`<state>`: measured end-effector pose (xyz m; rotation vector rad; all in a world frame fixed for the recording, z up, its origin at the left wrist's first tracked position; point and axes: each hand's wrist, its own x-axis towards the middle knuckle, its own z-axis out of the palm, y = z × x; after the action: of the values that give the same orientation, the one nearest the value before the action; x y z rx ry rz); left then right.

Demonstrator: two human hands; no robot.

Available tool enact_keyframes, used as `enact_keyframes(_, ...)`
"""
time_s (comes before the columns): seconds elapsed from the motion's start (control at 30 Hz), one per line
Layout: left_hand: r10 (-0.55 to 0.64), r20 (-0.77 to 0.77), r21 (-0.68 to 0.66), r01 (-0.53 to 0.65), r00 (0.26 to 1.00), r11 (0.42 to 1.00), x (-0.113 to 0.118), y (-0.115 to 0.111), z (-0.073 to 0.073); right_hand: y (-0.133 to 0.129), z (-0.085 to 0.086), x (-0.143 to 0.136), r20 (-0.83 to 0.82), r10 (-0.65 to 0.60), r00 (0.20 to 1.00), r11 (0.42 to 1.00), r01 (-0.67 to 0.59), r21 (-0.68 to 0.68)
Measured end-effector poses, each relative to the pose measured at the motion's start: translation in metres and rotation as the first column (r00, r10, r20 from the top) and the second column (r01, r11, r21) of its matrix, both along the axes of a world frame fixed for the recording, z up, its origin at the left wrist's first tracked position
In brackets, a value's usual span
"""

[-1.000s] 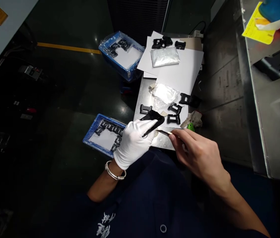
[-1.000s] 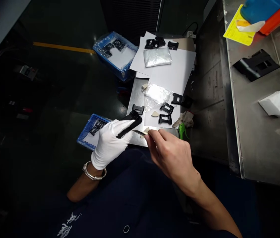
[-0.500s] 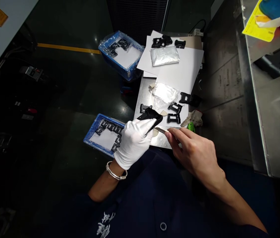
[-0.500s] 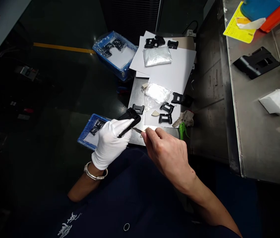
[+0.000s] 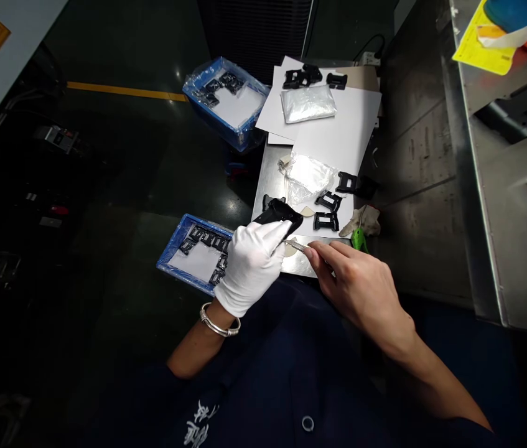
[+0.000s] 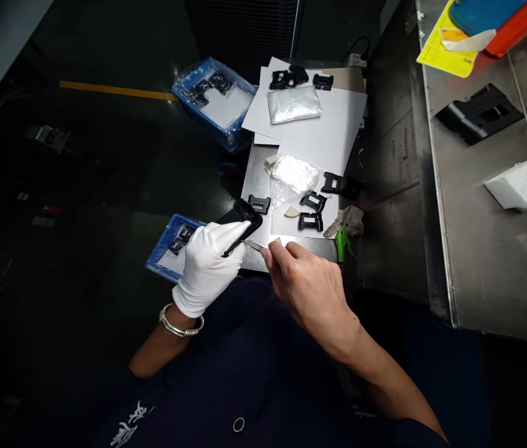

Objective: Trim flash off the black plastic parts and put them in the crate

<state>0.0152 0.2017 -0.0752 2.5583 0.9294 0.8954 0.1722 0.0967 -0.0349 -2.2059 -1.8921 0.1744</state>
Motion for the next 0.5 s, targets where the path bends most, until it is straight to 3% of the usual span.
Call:
enact_keyframes(0.2,0.005,0.033,-0.02,-0.004,0.999,1.0,-0.0004,0.0006,-0.0029,0.0026,-0.0031,-0.0001,-0.267,0.017,0.964,0.993,-0.048,-0.111)
enact_keyframes(0.3,0.02,0.03,-0.032,-0.019,0.999,0.999,0.0003,0.0016,-0.0036,0.0032,-0.0048,0.0013,-0.352,0.017,0.936,0.993,-0.056,-0.101)
enact_keyframes(0.5,0.049,0.044,-0.048,-0.047,0.998,0.998,0.0003,0.002,-0.0051,0.002,-0.0054,-0.0005,-0.271,-0.013,0.962,0.999,0.021,0.026)
